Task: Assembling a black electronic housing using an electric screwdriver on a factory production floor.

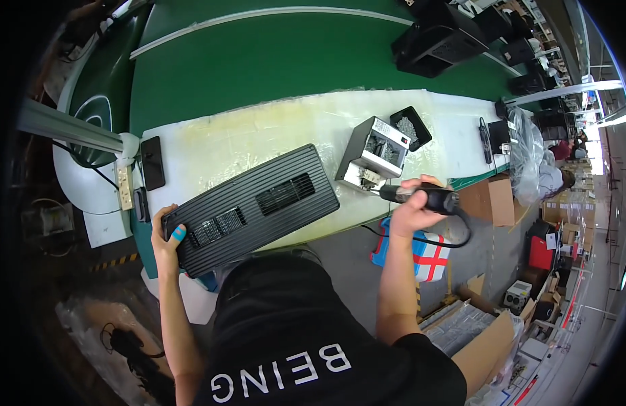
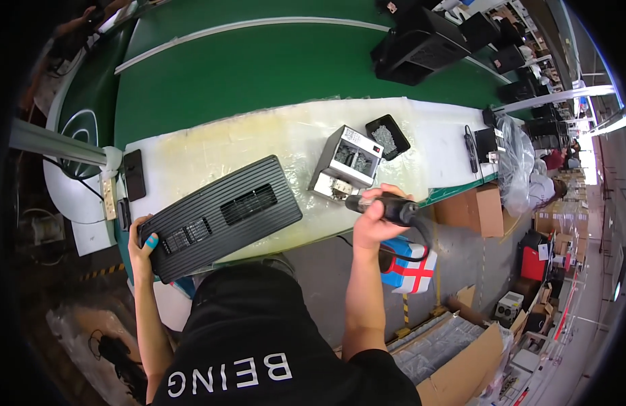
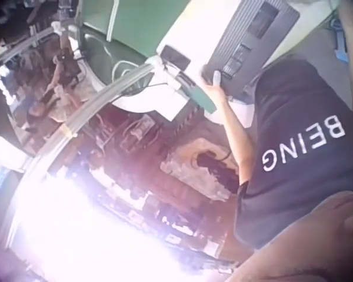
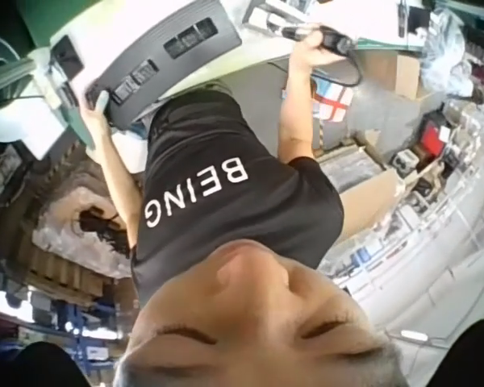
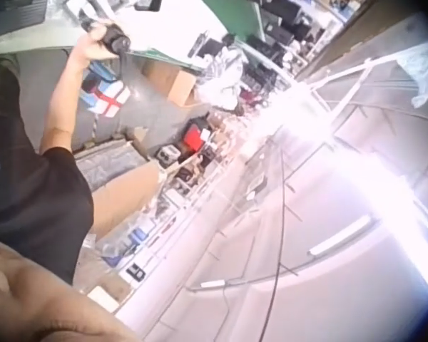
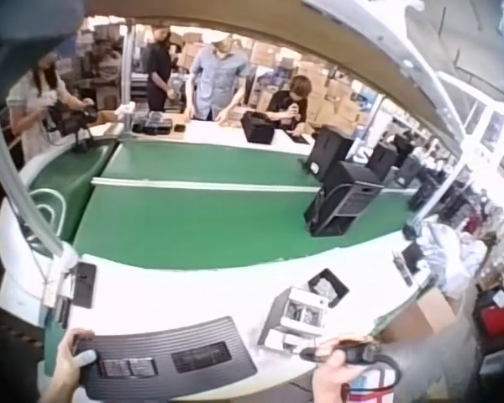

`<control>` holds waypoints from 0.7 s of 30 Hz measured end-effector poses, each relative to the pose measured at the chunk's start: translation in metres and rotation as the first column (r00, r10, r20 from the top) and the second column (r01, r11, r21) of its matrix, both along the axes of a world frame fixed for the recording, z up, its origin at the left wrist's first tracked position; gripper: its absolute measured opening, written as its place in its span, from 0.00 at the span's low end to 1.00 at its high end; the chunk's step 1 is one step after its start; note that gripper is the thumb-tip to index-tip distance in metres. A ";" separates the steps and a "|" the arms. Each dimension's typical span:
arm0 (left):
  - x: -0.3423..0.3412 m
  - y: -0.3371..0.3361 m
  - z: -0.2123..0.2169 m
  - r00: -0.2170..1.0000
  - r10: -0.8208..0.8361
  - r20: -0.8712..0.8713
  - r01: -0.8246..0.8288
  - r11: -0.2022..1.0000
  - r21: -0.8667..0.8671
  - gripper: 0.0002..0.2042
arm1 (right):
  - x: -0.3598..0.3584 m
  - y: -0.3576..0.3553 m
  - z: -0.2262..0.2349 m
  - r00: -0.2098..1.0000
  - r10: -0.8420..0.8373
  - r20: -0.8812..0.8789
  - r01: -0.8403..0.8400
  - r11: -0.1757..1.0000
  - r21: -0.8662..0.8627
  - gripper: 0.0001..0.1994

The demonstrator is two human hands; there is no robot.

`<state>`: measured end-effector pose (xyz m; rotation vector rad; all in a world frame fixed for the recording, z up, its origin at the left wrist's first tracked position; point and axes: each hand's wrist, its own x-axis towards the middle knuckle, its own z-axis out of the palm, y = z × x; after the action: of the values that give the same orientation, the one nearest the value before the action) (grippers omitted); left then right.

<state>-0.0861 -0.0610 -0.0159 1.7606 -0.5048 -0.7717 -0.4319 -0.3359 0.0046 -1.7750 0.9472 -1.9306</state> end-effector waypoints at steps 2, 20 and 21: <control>-0.006 -0.004 0.000 0.999 0.053 -0.009 -0.053 0.998 -0.015 0.24 | -0.006 -0.005 -0.025 0.998 0.056 -0.042 -0.057 0.997 -0.045 0.32; -0.027 -0.003 -0.034 0.990 0.097 -0.100 -0.118 0.965 -0.235 0.23 | 0.132 0.110 0.135 0.799 0.589 0.122 -0.595 0.803 0.014 0.37; -0.025 -0.003 -0.034 0.996 0.066 -0.066 -0.079 0.971 -0.227 0.22 | 0.154 0.115 0.137 0.750 0.647 0.136 -0.654 0.756 0.007 0.37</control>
<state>-0.1107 -0.0636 -0.0498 1.5297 -0.4688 -0.6827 -0.2780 -0.2213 0.1420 -1.6269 0.2532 -1.5065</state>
